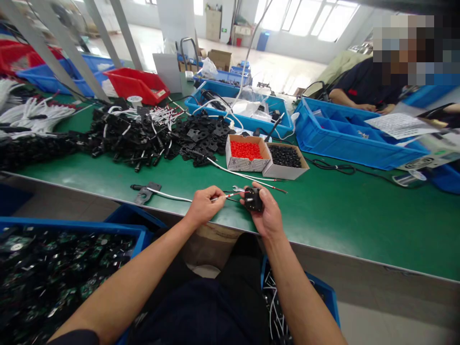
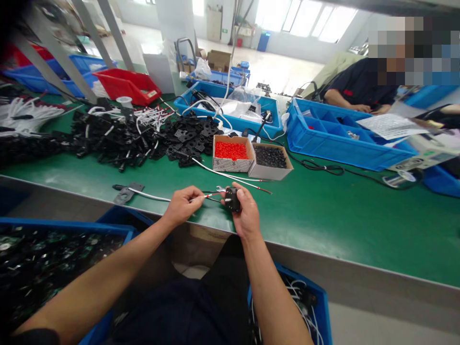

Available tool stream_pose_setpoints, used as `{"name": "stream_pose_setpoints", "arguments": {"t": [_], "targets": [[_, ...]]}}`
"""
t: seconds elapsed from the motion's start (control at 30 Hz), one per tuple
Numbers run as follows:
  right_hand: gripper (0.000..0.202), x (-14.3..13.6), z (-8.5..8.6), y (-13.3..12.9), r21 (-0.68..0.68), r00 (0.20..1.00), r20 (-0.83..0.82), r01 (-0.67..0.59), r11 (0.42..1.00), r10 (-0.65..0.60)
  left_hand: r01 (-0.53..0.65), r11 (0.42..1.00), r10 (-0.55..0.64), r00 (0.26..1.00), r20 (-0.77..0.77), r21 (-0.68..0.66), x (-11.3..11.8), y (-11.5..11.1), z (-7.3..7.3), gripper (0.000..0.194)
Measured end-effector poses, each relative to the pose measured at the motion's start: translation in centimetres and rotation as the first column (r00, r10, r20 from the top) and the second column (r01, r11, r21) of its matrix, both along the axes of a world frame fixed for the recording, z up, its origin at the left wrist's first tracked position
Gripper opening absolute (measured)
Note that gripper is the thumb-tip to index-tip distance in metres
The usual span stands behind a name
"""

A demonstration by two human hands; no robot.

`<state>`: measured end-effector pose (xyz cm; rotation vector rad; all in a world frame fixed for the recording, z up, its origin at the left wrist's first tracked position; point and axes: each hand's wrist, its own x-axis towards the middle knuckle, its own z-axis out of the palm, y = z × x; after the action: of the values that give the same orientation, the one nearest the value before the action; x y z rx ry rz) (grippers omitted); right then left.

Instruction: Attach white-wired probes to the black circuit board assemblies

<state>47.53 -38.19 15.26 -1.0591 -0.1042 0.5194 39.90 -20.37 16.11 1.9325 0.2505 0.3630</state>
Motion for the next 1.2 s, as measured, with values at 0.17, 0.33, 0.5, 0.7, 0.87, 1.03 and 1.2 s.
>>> {"name": "stream_pose_setpoints", "arguments": {"t": [0.17,0.33,0.5,0.7,0.87,1.03,1.2], "targets": [[0.059,-0.1,0.1,0.0,-0.01,1.0,0.025,-0.008,1.0,0.009,-0.013,1.0,0.013,1.0,-0.006,0.021,0.0,0.0,0.1,0.023],[0.063,-0.2,0.3,0.3,-0.048,0.999,0.034,-0.001,0.999,0.002,-0.014,1.0,0.013,1.0,0.005,0.025,-0.1,-0.1,0.1,0.021],[0.068,-0.5,0.0,0.7,-0.118,0.996,0.09,0.007,0.993,0.004,-0.004,0.999,0.003,1.0,0.011,0.051,-0.1,0.0,0.0,0.019],[0.06,-1.4,-0.7,1.3,-0.201,0.97,0.24,0.006,0.98,0.043,0.047,0.998,-0.048,0.998,0.026,0.049,-0.2,0.1,-0.2,0.02],[0.054,-1.7,-0.8,1.7,-0.203,0.947,0.315,-0.001,0.979,0.067,0.084,0.995,-0.086,0.996,0.025,0.051,-0.1,-0.1,-0.2,0.019],[0.047,-1.5,-0.9,1.3,-0.248,0.895,0.441,0.056,0.967,0.062,0.15,0.987,-0.15,0.989,-0.007,0.049,0.2,0.0,-0.2,0.018],[0.042,-1.4,-0.5,0.7,-0.267,0.815,0.577,0.139,0.954,0.043,0.194,0.977,-0.192,0.981,-0.032,0.09,0.4,0.2,-0.6,0.018]]}}
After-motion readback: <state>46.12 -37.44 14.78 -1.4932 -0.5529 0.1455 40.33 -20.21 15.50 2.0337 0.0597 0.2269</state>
